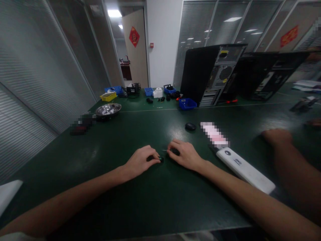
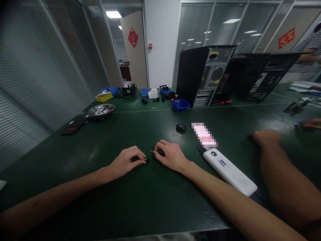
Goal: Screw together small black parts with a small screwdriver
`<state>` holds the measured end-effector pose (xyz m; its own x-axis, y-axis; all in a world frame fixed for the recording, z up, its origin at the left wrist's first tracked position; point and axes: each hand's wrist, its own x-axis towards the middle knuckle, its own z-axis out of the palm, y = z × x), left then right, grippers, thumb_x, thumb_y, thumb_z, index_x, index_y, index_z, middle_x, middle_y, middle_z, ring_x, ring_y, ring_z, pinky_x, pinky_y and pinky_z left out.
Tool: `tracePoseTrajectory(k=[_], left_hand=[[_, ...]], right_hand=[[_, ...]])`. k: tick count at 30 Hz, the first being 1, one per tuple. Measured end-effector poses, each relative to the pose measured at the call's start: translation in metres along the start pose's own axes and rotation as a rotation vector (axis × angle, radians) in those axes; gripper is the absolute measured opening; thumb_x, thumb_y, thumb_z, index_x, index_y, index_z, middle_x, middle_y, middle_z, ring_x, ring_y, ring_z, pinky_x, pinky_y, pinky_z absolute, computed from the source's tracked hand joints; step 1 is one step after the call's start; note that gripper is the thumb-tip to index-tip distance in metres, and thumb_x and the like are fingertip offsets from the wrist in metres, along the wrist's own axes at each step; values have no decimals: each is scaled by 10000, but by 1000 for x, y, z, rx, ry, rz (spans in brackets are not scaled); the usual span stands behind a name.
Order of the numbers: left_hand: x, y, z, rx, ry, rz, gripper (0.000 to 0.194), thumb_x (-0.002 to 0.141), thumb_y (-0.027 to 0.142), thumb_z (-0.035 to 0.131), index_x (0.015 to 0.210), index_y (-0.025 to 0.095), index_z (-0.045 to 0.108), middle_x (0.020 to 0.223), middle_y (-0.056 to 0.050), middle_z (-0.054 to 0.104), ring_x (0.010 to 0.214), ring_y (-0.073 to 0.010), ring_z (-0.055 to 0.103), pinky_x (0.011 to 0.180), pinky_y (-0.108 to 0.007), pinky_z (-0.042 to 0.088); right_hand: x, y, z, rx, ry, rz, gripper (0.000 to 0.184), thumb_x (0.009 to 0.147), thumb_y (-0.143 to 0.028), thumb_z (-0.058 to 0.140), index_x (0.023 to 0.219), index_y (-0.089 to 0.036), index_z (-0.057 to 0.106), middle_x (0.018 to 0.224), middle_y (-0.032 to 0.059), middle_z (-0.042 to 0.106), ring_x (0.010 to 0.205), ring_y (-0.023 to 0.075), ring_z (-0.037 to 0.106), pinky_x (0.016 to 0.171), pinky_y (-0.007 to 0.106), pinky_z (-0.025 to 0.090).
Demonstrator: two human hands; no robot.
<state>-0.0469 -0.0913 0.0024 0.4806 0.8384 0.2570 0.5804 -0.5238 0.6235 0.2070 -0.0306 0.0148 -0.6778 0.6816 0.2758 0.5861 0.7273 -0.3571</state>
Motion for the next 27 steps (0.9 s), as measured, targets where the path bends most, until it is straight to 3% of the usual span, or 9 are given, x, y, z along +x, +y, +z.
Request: tracePoseTrajectory(k=[9,15,22,27], left_hand=[[3,3,-7,0,15,-139,166,933,342,676,1034,211,692,967,-22,672,841,-151,604,742,-281,474],[1,3,-7,-11,30,-112,256,931,324,686,1173,244,695,1001,-9,682,816,-133,596,717,-260,467],[2,2,-9,-59,37,-12,166,945,244,662,1090,221,741,1067,-14,715,977,-145,654,890,-279,514],[2,-2,-9,-144,73,-19,184,938,281,675,1094,238,762,1105,-9,743,1019,-155,687,949,-290,534]], right_hand=[[-3,0,0,72,-44,-96,126,958,-307,572,1007,-222,651,978,13,670,788,146,620,725,268,424],[-2,-3,0,38,-58,-108,132,963,-315,567,1020,-232,653,972,8,675,770,144,619,699,267,409],[-3,-7,-2,58,-69,-123,136,976,-315,556,1028,-228,646,973,10,675,780,140,620,697,264,409],[-4,-7,-1,136,-55,-132,146,1003,-329,533,1043,-220,622,975,9,658,784,132,607,697,256,414]])
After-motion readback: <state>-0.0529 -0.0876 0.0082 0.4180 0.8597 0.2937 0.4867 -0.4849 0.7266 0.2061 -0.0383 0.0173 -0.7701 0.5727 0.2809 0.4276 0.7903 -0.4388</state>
